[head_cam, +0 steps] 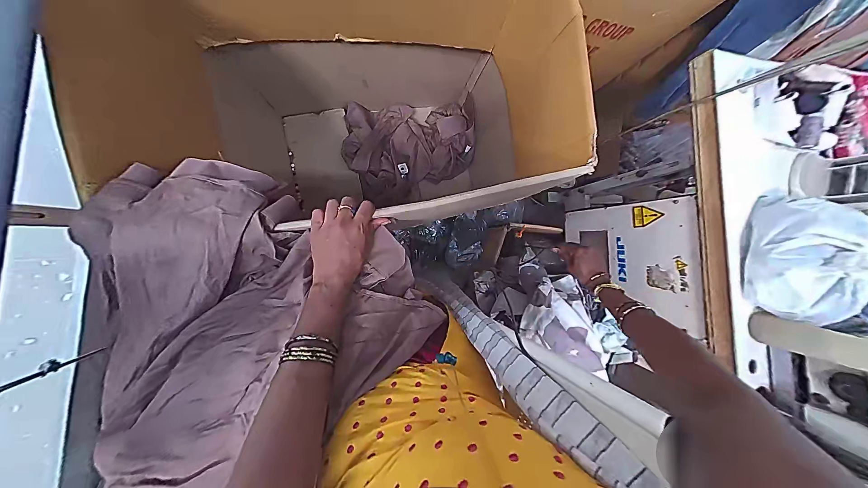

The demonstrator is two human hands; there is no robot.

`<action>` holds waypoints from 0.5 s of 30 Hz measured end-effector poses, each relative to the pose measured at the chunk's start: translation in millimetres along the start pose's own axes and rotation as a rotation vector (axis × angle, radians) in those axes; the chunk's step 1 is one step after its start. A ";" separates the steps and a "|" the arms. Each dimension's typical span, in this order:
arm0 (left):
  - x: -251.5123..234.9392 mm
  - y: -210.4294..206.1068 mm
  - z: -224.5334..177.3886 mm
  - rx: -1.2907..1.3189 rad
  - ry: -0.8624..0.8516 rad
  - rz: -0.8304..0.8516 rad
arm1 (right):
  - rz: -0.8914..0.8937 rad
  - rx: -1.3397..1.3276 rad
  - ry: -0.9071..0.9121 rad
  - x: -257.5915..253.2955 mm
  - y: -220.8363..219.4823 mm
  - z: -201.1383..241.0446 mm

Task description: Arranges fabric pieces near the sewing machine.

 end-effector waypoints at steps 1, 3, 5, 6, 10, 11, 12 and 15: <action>1.5 -1.3 2.4 -0.013 0.002 0.013 | -0.027 -0.033 0.004 1.3 0.8 0.1; -0.3 -3.3 2.1 -0.019 -0.003 0.025 | -0.049 -0.053 -0.018 6.6 10.5 -5.8; -2.3 -3.4 -0.4 -0.026 0.009 0.031 | -0.085 -0.044 -0.003 15.7 20.5 -16.1; -3.4 -2.5 0.7 -0.038 0.020 0.033 | -0.107 -0.051 0.019 20.5 24.7 -19.9; -8.3 -3.6 6.9 -0.062 0.078 0.038 | -0.246 -0.131 -0.027 61.0 51.1 -38.6; -9.4 -3.2 8.7 -0.068 0.080 0.031 | -0.291 -0.154 -0.055 72.4 58.1 -43.9; -9.1 -2.5 8.9 -0.060 0.081 0.025 | -0.332 -0.170 -0.071 85.3 65.0 -50.2; -7.4 1.0 7.2 -0.039 0.081 0.047 | -0.458 -0.225 -0.061 136.3 91.9 -60.0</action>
Point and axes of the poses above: each hand's wrist, its own x-axis away from the middle knuckle, its own y-axis out of the back of the hand, z = x × y, the point moved 6 cm from there along -x, towards the middle knuckle, and after that the axes turned 5 degrees about x, right-handed, at the moved point
